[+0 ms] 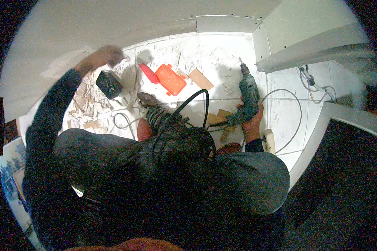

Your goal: The person uses a power drill to create several holes along a line in a drywall panel, occasionally pausing to mark or check the surface with their hand.

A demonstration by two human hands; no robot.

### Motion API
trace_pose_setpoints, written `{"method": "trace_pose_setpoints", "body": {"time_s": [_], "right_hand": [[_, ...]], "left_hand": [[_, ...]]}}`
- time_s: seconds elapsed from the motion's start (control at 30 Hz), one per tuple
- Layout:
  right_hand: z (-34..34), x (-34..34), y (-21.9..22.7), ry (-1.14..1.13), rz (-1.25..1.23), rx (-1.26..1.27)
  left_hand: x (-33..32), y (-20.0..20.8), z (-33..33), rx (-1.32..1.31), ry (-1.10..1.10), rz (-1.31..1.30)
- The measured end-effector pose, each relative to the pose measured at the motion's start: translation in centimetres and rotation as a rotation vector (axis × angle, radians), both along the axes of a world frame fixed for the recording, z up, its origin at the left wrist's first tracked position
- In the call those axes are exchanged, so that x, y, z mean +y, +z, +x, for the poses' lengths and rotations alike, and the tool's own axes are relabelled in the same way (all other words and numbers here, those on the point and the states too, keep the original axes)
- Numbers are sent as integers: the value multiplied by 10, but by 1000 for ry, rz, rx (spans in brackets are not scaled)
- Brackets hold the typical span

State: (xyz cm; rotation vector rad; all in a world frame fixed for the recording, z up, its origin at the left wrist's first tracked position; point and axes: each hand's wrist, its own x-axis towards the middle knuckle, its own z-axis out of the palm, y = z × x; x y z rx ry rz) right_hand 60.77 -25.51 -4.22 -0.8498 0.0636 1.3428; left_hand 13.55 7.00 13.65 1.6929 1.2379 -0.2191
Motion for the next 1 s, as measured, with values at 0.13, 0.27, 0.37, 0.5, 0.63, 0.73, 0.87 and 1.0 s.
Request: {"method": "trace_pose_setpoints", "body": {"time_s": [0.13, 0.27, 0.37, 0.5, 0.63, 0.73, 0.87, 1.0], "right_hand": [[2, -2, -1, 59, 25, 34], [-18, 3, 29, 63, 10, 3], [-24, 16, 64, 62, -96, -116], [-5, 11, 121, 165, -128, -252], [15, 11, 147, 200, -182, -296], [12, 24, 178, 210, -247, -355], [31, 28, 195, 352, -345, -412], [23, 65, 166, 374, -286, -290]], "left_hand": [[48, -42, 89, -144, -1256, 819], [29, -94, 185, -295, -816, 703], [7, -152, 236, -228, -339, 446], [10, -167, 264, -360, -281, 494], [45, -188, 283, -303, -188, 737], [78, -194, 280, -277, -298, 864], [56, -187, 292, -283, -30, 733], [65, -208, 280, -260, -84, 822]]}}
